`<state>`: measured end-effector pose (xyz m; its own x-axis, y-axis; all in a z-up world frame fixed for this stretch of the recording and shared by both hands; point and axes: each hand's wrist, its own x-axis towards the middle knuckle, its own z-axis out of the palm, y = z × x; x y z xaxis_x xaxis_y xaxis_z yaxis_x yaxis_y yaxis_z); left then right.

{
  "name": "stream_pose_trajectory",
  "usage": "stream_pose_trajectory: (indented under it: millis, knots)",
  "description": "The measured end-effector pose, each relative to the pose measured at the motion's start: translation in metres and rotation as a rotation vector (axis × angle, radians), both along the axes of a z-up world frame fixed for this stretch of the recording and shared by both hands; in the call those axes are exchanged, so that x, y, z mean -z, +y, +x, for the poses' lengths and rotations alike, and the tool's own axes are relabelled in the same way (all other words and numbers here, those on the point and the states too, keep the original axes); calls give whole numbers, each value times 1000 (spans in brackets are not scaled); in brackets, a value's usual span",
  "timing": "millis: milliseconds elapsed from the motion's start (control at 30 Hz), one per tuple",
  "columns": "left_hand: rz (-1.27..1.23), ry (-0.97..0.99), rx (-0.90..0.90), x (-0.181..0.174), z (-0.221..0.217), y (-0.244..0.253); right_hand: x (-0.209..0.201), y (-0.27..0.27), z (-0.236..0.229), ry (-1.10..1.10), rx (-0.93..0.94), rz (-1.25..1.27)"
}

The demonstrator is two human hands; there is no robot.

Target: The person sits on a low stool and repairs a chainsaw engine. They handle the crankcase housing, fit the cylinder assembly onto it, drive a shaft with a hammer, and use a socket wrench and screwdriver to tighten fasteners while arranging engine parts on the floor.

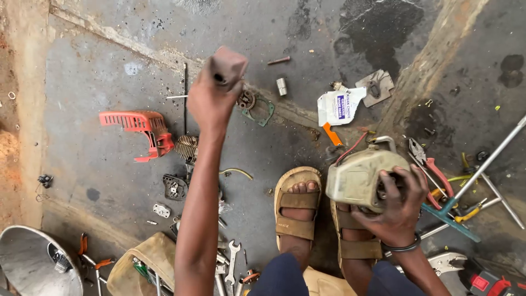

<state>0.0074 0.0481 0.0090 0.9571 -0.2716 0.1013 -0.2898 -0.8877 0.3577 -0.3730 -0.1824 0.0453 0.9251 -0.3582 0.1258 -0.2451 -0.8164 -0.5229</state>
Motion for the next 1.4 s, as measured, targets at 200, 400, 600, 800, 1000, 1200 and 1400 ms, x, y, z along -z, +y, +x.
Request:
stream_pose_trajectory:
  millis: [200,400,600,800,1000,1200,1400]
  knots:
    - [88,116,-208,18,-9,34,3,3,1,19,8,-15]
    - [144,-178,-43,54,-20,50,8,5,-2,18,14,-8]
    - [-347,437,53,-28,-149,-15,15,4,-14,-54,77,-1]
    - [-799,1406,45,-23,-236,-66,9,0,3,-94,-29,9]
    - [-1135,1529,-392,1,-258,-57,-14,-11,18,28,-180,-76]
    - [-1169,1308,-474,-1,-273,-17,-2,-57,-53,-40,128,418]
    - [-1527,1077,-497,-15,-270,125,40,-39,-128,367,-57,-182]
